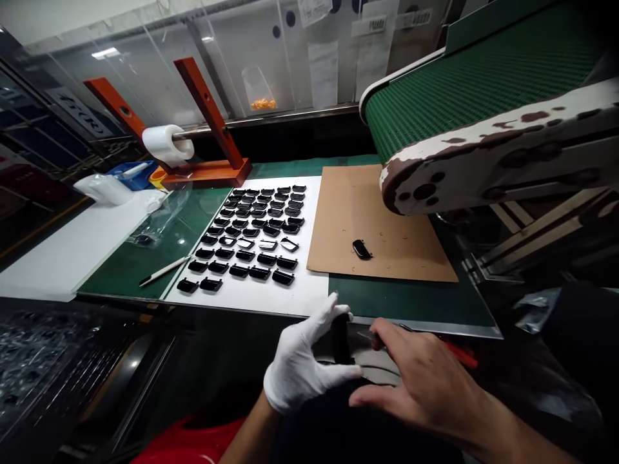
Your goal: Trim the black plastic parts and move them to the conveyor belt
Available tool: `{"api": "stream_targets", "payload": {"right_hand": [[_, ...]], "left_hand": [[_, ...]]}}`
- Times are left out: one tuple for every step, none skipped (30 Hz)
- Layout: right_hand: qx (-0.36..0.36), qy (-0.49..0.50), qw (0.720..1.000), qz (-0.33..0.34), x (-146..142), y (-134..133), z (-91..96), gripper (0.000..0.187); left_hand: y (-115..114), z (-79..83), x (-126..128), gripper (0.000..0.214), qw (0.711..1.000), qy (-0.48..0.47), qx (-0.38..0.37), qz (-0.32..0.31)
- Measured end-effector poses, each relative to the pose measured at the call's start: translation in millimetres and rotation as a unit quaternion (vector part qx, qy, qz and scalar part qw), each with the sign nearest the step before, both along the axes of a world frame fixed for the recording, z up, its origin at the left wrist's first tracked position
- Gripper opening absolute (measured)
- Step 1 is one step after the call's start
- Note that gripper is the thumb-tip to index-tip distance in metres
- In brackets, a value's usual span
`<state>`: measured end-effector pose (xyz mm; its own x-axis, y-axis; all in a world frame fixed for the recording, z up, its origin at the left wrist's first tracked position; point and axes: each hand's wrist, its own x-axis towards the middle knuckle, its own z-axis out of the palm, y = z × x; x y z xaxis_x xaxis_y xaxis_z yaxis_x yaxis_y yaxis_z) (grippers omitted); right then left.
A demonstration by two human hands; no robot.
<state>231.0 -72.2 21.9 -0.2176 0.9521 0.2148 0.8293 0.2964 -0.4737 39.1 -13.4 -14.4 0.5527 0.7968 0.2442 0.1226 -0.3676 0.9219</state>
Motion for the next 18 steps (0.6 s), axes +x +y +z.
{"api": "stream_targets", "payload": {"right_hand": [[0.012,-0.030,0.999,0.000,-2.7,2.7,0.9,0.051],[0.019,-0.057,0.998,0.001,-5.0,5.0,1.3,0.052],[0.022,-0.081,0.996,0.001,-6.9,6.9,1.4,0.054],[0.021,-0.099,0.995,0.002,-8.4,8.4,1.4,0.055],[0.017,-0.110,0.994,0.006,-9.5,9.6,1.3,0.056],[0.013,-0.117,0.993,0.009,-10.3,10.5,1.4,0.056],[0.009,-0.123,0.992,0.012,-10.8,11.2,1.4,0.057],[0.007,-0.127,0.992,0.013,-11.0,11.7,1.5,0.058],[0.006,-0.133,0.991,0.015,-11.0,12.1,1.6,0.059],[0.004,-0.138,0.990,0.016,-11.0,12.4,1.6,0.060],[0.001,-0.144,0.989,0.017,-10.8,12.7,1.5,0.061],[-0.004,-0.149,0.989,0.018,-10.6,12.9,1.2,0.062],[-0.010,-0.153,0.988,0.020,-10.4,13.0,0.7,0.063],[-0.016,-0.157,0.987,0.022,-10.1,13.0,0.1,0.064],[-0.021,-0.160,0.987,0.023,-9.7,13.0,-0.8,0.065],[-0.024,-0.162,0.986,0.025,-9.2,12.8,-1.9,0.066],[-0.026,-0.164,0.986,0.028,-8.6,12.7,-3.1,0.067],[-0.025,-0.166,0.985,0.032,-7.9,12.5,-4.4,0.068]], "left_hand": [[-2.6,0.1,0.3,0.092,1.000,-0.007,-0.006,0.003],[-4.5,0.2,0.5,0.091,1.000,-0.014,-0.010,0.007],[-5.8,0.3,0.4,0.090,1.000,-0.021,-0.012,0.009],[-6.7,0.4,0.2,0.090,1.000,-0.026,-0.013,0.009],[-7.1,0.5,-0.3,0.089,0.999,-0.029,-0.014,0.009],[-7.3,0.5,-0.8,0.089,0.999,-0.029,-0.014,0.008],[-7.4,0.6,-1.4,0.090,0.999,-0.029,-0.014,0.007],[-7.3,0.6,-2.0,0.090,1.000,-0.028,-0.013,0.006],[-7.3,0.5,-2.5,0.091,1.000,-0.026,-0.013,0.006],[-7.2,0.5,-2.9,0.091,1.000,-0.024,-0.013,0.005],[-7.2,0.4,-3.0,0.091,1.000,-0.023,-0.014,0.006],[-7.2,0.4,-3.0,0.091,1.000,-0.021,-0.015,0.006],[-7.3,0.3,-2.7,0.090,1.000,-0.019,-0.016,0.007],[-7.3,0.2,-2.3,0.089,1.000,-0.018,-0.018,0.007],[-7.4,-0.1,-1.7,0.089,1.000,-0.019,-0.020,0.007],[-7.6,-0.6,-1.0,0.088,1.000,-0.021,-0.023,0.005],[-8.0,-1.3,-0.3,0.088,0.999,-0.024,-0.029,0.002],[-8.6,-2.3,0.5,0.087,0.999,-0.026,-0.036,0.000]]}}
